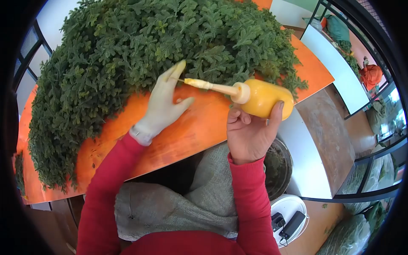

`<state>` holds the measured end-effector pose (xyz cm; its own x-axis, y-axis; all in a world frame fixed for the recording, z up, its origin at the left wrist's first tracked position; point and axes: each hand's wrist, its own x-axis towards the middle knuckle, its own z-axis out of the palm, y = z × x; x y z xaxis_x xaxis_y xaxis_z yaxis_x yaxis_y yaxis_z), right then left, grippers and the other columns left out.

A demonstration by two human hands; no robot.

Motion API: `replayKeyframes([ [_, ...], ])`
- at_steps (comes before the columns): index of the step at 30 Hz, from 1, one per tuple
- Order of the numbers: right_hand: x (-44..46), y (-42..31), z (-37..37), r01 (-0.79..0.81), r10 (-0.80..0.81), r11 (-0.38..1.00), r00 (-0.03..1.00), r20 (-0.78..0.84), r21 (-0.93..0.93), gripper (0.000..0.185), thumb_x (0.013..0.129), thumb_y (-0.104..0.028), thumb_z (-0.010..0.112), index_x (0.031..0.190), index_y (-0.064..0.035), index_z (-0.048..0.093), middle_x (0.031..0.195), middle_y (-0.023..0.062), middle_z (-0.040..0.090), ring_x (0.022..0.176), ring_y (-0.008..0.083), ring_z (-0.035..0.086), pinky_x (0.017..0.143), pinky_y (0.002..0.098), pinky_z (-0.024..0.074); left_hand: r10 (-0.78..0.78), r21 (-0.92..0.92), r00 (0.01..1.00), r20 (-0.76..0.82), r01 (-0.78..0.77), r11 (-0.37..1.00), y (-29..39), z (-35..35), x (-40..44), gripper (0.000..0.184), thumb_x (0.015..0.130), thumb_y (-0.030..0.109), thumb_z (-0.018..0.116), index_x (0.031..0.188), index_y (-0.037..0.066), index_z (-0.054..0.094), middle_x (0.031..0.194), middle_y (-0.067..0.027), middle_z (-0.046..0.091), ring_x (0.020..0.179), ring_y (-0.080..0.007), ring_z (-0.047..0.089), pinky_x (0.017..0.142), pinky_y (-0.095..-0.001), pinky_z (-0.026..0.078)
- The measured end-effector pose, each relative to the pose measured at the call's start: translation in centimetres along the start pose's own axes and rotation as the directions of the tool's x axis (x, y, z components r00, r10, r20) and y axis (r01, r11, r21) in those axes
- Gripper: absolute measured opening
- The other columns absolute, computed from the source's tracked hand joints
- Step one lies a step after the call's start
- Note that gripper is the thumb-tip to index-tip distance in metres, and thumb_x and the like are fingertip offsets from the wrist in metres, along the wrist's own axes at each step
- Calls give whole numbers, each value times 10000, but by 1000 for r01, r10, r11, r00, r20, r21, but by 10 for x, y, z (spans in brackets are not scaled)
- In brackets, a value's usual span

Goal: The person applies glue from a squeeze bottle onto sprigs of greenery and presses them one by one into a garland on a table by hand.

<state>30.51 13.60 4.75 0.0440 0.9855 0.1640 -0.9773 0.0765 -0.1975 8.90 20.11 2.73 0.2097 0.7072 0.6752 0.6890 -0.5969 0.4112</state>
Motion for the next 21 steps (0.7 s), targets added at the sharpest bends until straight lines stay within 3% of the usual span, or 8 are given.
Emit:
replayKeyframes([
  [1, 1, -1, -3, 15, -15, 1000, 1000, -17, -5, 513, 969, -500, 600, 1291, -102, 560, 1166, 44, 652, 673, 110, 516, 726, 295, 540, 29, 136, 998, -58, -21, 991, -1, 13, 16, 835, 721, 201, 811, 1466, 115, 445, 1455, -183, 449, 1314, -382, 452, 1050, -469, 424],
  [4, 7, -7, -15, 46, -47, 998, 998, -50, -30, 507, 970, -498, 599, 1288, -105, 553, 1143, 32, 648, 668, 102, 506, 710, 281, 536, 89, 404, 996, 12, -86, 910, -16, 44, 42, 832, 679, 252, 823, 1431, 148, 480, 1450, -182, 440, 1316, -397, 439, 1032, -518, 421],
  [7, 14, -13, -34, 75, -75, 997, 997, -33, -24, 560, 953, -470, 642, 1302, -48, 529, 1183, 85, 635, 690, 119, 496, 739, 295, 540, -21, 478, 982, 185, -72, 876, -30, 49, 51, 717, 672, 227, 822, 1332, 180, 545, 1392, -171, 469, 1235, -350, 500, 949, -514, 464],
  [8, 16, -12, -39, 66, -67, 997, 997, -32, -31, 559, 952, -469, 643, 1301, -46, 529, 1173, 82, 636, 687, 119, 496, 751, 304, 544, 49, 487, 984, 170, -127, 864, -36, 50, 49, 507, 688, 191, 794, 1159, 153, 608, 1210, -128, 542, 1082, -314, 566, 840, -481, 507],
  [11, 25, -9, -48, 26, -28, 998, 999, -45, -51, 536, 956, -471, 636, 1283, -58, 543, 1136, 69, 645, 676, 117, 496, 777, 323, 551, 35, 418, 955, 293, -161, 894, -54, 40, 36, 370, 730, 147, 750, 1081, 120, 635, 1129, -98, 567, 1020, -308, 591, 816, -435, 520],
  [12, 28, -5, -49, 11, -15, 998, 998, -62, -55, 514, 959, -477, 627, 1268, -72, 556, 1118, 60, 649, 669, 114, 497, 780, 323, 550, 106, 419, 952, 288, -225, 880, -52, 30, 30, 282, 751, 124, 728, 1020, 116, 644, 1034, -84, 562, 953, -292, 600, 767, -412, 529],
  [18, 52, 11, -56, -83, 77, 982, 996, -42, -170, 523, 950, -513, 616, 1221, -66, 589, 1011, 21, 637, 671, 121, 483, 979, 421, 466, 57, 504, 910, 410, -278, 818, -46, -31, -9, 187, 759, 139, 728, 913, 117, 624, 949, -74, 552, 888, -283, 600, 697, -414, 520],
  [21, 74, 15, -63, -110, 101, 968, 994, -50, -225, 518, 948, -511, 619, 1213, -67, 592, 1008, 16, 636, 673, 122, 480, 976, 425, 468, 0, 567, 902, 431, -270, 778, -47, -63, -28, 218, 739, 155, 750, 914, 123, 623, 931, -68, 545, 878, -279, 597, 683, -411, 511],
])
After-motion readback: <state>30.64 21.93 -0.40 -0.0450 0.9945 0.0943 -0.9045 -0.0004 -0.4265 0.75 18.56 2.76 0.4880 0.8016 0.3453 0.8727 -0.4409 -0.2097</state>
